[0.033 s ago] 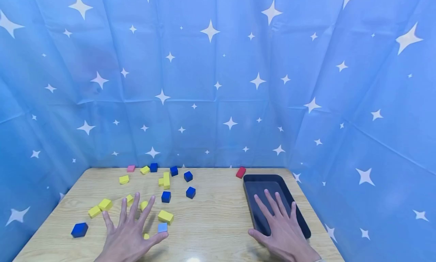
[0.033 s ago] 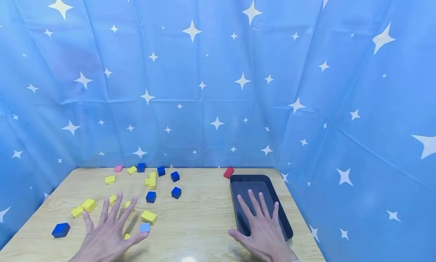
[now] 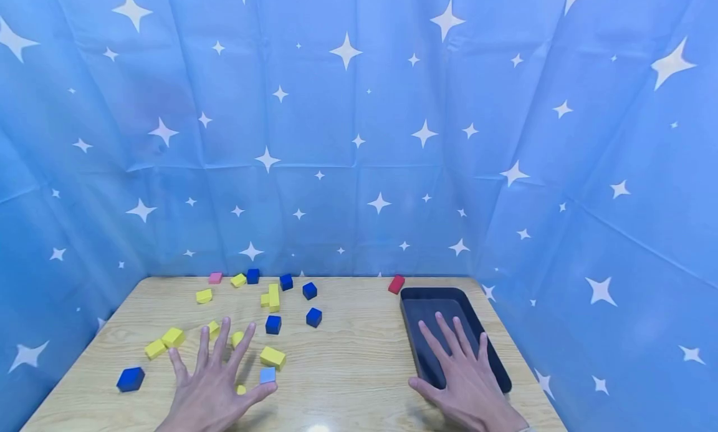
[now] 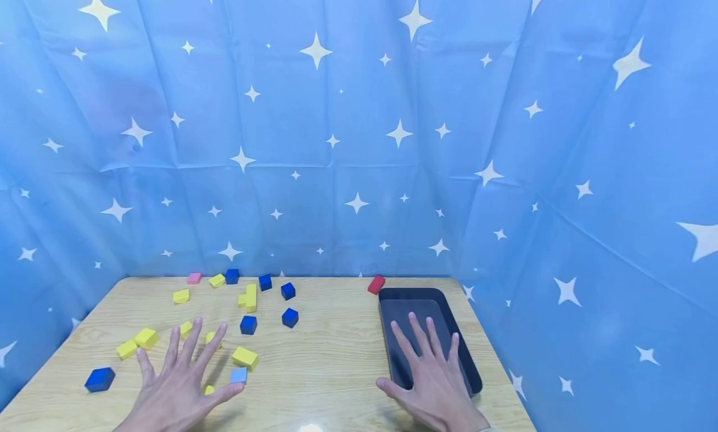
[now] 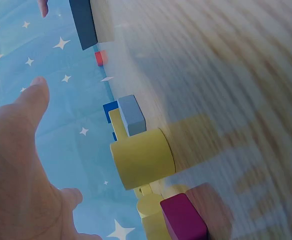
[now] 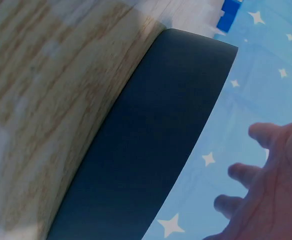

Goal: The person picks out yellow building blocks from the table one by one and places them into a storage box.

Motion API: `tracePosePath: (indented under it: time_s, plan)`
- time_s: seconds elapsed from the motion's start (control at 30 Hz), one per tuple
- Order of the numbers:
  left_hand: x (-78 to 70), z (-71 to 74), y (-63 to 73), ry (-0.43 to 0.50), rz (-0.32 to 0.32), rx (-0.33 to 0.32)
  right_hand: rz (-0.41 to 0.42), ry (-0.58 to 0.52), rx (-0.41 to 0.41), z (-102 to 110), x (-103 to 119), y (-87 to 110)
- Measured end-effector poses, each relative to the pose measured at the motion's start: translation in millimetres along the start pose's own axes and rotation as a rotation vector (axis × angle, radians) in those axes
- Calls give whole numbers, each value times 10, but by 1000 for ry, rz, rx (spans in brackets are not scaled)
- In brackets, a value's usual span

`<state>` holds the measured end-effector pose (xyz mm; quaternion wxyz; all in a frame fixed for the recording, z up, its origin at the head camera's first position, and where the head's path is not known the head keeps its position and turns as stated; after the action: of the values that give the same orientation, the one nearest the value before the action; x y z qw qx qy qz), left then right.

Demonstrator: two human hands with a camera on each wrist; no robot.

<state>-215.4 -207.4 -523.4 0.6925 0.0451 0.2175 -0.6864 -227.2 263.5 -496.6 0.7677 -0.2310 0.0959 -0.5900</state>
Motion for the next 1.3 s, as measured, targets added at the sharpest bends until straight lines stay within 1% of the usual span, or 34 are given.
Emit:
tracePosePath:
  time_s: [0.3, 0.47, 0.63, 0.8, 0.93, 1.03, 1.13, 1.3]
  plan:
    - [-21, 2, 18, 5, -9, 4, 5, 11, -8, -3, 5, 53]
    - [-33, 11, 41, 2, -15, -27, 17, 16, -12, -1, 26, 56]
    - [-52, 36, 62, 1, -30, -74, 30, 20, -25, -14, 44, 51]
    - [-73, 61, 92, 1, -37, -83, 21, -22, -8, -44, 94, 53]
    - [-139, 74, 91, -8, -53, -102, 10, -33, 19, -85, 118, 31]
    - [-218, 63, 74, 1, -59, -99, -4, -29, 61, -114, 124, 9]
    - [-307, 41, 62, 18, -57, -77, -19, -21, 110, -142, 128, -4]
    - [-457, 12, 60, 59, -56, -61, -50, -10, 137, -163, 134, -22]
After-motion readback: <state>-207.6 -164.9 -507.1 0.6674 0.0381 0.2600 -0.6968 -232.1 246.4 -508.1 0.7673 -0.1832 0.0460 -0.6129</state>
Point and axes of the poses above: each hand's wrist, its own y-axis away from the middle knuckle, its own z-axis out of the back of the hand, x = y × z, the point moved 5 cm from there along -y, towards the middle knuckle, and after that the axes turned 13 degrees about -x, right-handed, at the moved point
